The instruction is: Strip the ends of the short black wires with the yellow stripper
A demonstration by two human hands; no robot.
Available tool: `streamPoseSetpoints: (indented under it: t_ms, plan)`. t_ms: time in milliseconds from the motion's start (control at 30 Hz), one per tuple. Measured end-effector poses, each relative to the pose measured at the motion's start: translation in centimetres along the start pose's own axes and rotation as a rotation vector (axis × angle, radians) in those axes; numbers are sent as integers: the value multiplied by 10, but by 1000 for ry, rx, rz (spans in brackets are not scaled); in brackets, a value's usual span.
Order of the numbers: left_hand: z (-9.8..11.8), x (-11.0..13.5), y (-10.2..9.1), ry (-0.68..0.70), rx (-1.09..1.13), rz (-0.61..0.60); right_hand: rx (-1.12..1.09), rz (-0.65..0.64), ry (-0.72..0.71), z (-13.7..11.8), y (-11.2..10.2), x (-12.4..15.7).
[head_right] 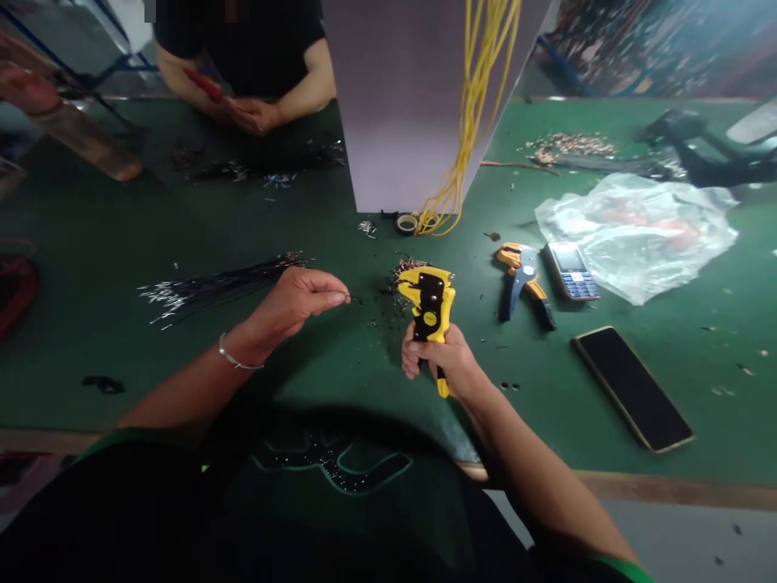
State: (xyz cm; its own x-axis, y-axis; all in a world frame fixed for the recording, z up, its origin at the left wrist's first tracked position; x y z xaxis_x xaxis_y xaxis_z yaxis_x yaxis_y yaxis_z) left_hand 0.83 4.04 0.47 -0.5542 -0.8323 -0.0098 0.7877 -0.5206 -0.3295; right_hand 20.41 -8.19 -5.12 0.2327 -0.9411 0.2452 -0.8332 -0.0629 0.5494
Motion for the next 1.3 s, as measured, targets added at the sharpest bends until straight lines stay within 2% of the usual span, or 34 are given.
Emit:
streamPoseSetpoints:
  t_ms: [133, 267, 567, 767, 867, 1100, 1300]
  plan:
    - [0, 0, 0, -4, 16, 4, 16, -17, -7, 3, 1, -1]
    - [0, 0, 0, -1, -2, 21, 34, -106, -18, 10, 1, -3]
    - [7, 5, 0, 33, -74, -10, 73, -243, 54, 23, -1, -5]
    - [8, 6, 0, 77, -105, -15, 64, -233, 47, 23, 1, -5]
    - [10, 8, 0, 194, -174, 0, 54, -189, 1, 18, 2, -4]
    - [13, 19, 10, 651, -540, 92, 47, -128, -28, 14, 7, -5]
    - [12, 28, 23, 828, -659, 96, 12, 53, -120, -1, 18, -3]
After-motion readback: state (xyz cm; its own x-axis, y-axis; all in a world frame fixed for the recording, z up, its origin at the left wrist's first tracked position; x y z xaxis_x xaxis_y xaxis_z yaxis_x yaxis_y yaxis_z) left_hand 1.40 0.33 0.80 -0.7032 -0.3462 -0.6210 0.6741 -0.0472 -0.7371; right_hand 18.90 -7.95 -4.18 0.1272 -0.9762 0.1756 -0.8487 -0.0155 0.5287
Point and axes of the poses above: each hand's wrist, its own x-axis away from the middle knuckle, its own y-axis out of the palm, z = x × y, the point moved 2 cm from there along -x, towards the middle knuckle, and after that the axes turned 6 degrees about y, right-handed, at the moved point
